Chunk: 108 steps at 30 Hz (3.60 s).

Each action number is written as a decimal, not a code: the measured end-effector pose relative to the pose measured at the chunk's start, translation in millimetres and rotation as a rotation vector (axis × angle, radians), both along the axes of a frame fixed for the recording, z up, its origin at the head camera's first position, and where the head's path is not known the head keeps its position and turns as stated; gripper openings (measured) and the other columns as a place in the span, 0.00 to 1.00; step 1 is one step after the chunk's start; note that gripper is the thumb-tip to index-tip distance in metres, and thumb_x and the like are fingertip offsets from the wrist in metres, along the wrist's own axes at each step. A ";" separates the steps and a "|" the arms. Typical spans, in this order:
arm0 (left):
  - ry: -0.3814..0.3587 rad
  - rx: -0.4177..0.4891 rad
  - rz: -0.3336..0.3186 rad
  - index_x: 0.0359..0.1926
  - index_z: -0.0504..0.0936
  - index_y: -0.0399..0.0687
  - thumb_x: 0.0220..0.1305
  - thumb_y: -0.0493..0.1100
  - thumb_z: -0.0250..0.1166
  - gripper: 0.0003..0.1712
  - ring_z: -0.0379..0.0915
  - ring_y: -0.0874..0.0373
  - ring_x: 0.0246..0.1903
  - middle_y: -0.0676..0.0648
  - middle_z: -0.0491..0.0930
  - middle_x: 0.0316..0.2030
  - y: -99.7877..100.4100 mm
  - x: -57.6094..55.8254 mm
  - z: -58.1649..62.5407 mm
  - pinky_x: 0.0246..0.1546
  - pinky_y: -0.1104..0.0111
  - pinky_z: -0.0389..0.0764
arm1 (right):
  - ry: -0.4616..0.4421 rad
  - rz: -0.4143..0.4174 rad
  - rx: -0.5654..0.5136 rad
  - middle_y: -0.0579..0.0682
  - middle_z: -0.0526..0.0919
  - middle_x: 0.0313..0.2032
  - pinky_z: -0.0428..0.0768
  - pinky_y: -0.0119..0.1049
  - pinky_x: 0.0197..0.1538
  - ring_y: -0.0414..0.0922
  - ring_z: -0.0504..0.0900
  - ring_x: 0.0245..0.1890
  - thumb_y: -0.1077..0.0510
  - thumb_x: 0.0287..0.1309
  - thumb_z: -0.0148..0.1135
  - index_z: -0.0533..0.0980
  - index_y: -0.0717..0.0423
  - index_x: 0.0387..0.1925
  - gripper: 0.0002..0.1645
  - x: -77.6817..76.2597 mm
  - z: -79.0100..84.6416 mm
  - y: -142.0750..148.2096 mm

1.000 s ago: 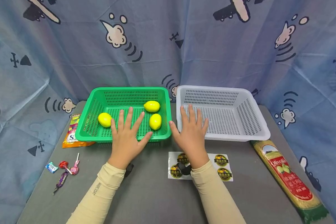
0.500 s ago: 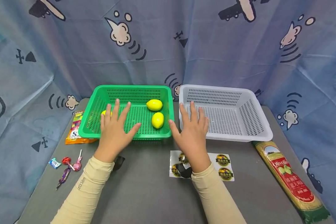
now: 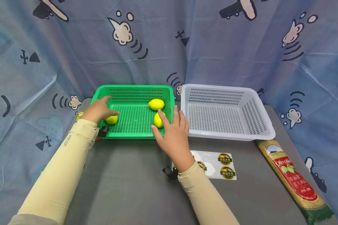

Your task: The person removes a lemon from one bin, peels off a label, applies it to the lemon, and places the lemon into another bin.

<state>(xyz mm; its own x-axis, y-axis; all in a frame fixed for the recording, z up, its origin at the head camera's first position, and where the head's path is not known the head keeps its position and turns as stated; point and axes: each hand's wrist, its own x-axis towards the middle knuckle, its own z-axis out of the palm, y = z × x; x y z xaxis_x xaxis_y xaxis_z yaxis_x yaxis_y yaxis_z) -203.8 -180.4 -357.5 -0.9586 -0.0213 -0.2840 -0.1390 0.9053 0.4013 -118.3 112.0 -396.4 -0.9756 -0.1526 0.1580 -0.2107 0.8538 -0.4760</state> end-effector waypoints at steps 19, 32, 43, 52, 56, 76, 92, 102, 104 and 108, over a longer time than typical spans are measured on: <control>-0.134 0.022 -0.166 0.69 0.75 0.30 0.68 0.30 0.68 0.29 0.75 0.36 0.54 0.29 0.72 0.68 -3.9 -28.1 -33.4 0.46 0.53 0.79 | -0.037 -0.033 0.054 0.75 0.54 0.78 0.71 0.62 0.69 0.70 0.63 0.71 0.39 0.72 0.67 0.89 0.55 0.51 0.25 10.2 -17.5 -8.9; 0.300 0.407 -0.279 0.66 0.83 0.46 0.61 0.37 0.79 0.31 0.74 0.44 0.60 0.44 0.73 0.67 56.2 97.5 24.7 0.57 0.50 0.80 | -0.021 0.006 0.115 0.78 0.58 0.75 0.77 0.62 0.63 0.72 0.68 0.66 0.38 0.71 0.66 0.89 0.56 0.51 0.26 4.8 -11.0 -5.9; 0.298 0.377 -0.175 0.64 0.85 0.46 0.57 0.35 0.82 0.33 0.78 0.35 0.55 0.39 0.73 0.67 115.0 178.9 -81.7 0.52 0.44 0.79 | -0.048 0.005 0.146 0.78 0.58 0.75 0.74 0.63 0.66 0.73 0.67 0.67 0.38 0.72 0.66 0.88 0.57 0.53 0.28 2.3 -6.9 -7.3; 0.521 0.144 -0.236 0.68 0.83 0.50 0.59 0.43 0.82 0.35 0.66 0.30 0.66 0.37 0.68 0.73 130.4 186.3 -94.0 0.58 0.40 0.76 | -0.097 0.030 0.099 0.72 0.58 0.77 0.65 0.66 0.72 0.70 0.60 0.75 0.41 0.73 0.66 0.79 0.53 0.69 0.32 9.2 5.2 9.1; 0.693 0.184 -0.311 0.57 0.89 0.51 0.62 0.41 0.79 0.22 0.74 0.44 0.60 0.44 0.80 0.63 155.2 202.1 -100.2 0.56 0.48 0.78 | -0.065 -0.020 -0.019 0.66 0.68 0.74 0.63 0.69 0.71 0.69 0.62 0.73 0.49 0.76 0.65 0.74 0.55 0.73 0.31 36.2 14.6 39.1; 0.306 0.569 -0.121 0.58 0.86 0.48 0.62 0.33 0.77 0.23 0.70 0.53 0.45 0.45 0.75 0.49 222.8 173.6 -130.3 0.50 0.64 0.76 | -0.427 0.005 -0.065 0.70 0.71 0.71 0.68 0.67 0.68 0.69 0.68 0.71 0.53 0.76 0.63 0.65 0.68 0.76 0.36 113.4 -43.3 105.0; 0.109 1.050 0.011 0.54 0.85 0.41 0.63 0.28 0.74 0.19 0.84 0.52 0.44 0.41 0.70 0.58 219.1 188.3 -118.8 0.44 0.70 0.84 | -0.283 -0.167 -0.160 0.58 0.86 0.55 0.80 0.53 0.50 0.55 0.84 0.48 0.55 0.69 0.72 0.84 0.55 0.39 0.07 112.0 -41.2 102.7; 0.524 0.345 -0.131 0.67 0.81 0.53 0.58 0.48 0.83 0.36 0.64 0.38 0.62 0.38 0.73 0.66 160.1 187.9 -109.9 0.58 0.44 0.71 | -0.300 -0.207 -0.322 0.50 0.89 0.53 0.81 0.35 0.49 0.44 0.86 0.46 0.53 0.72 0.69 0.84 0.53 0.40 0.07 108.5 -28.5 101.0; 0.420 0.306 -0.140 0.72 0.76 0.54 0.57 0.51 0.83 0.42 0.63 0.40 0.59 0.40 0.76 0.65 152.4 181.1 -114.7 0.54 0.46 0.69 | -0.337 -0.192 -0.391 0.51 0.88 0.53 0.81 0.35 0.49 0.45 0.85 0.48 0.53 0.72 0.69 0.84 0.53 0.40 0.08 105.0 -25.8 90.8; 0.363 0.284 -0.244 0.72 0.75 0.50 0.60 0.48 0.80 0.41 0.66 0.45 0.50 0.44 0.82 0.58 150.9 168.8 -119.3 0.49 0.52 0.71 | -0.417 -0.163 -0.512 0.54 0.85 0.60 0.81 0.40 0.51 0.51 0.84 0.55 0.50 0.73 0.68 0.83 0.56 0.41 0.12 93.9 -22.0 68.2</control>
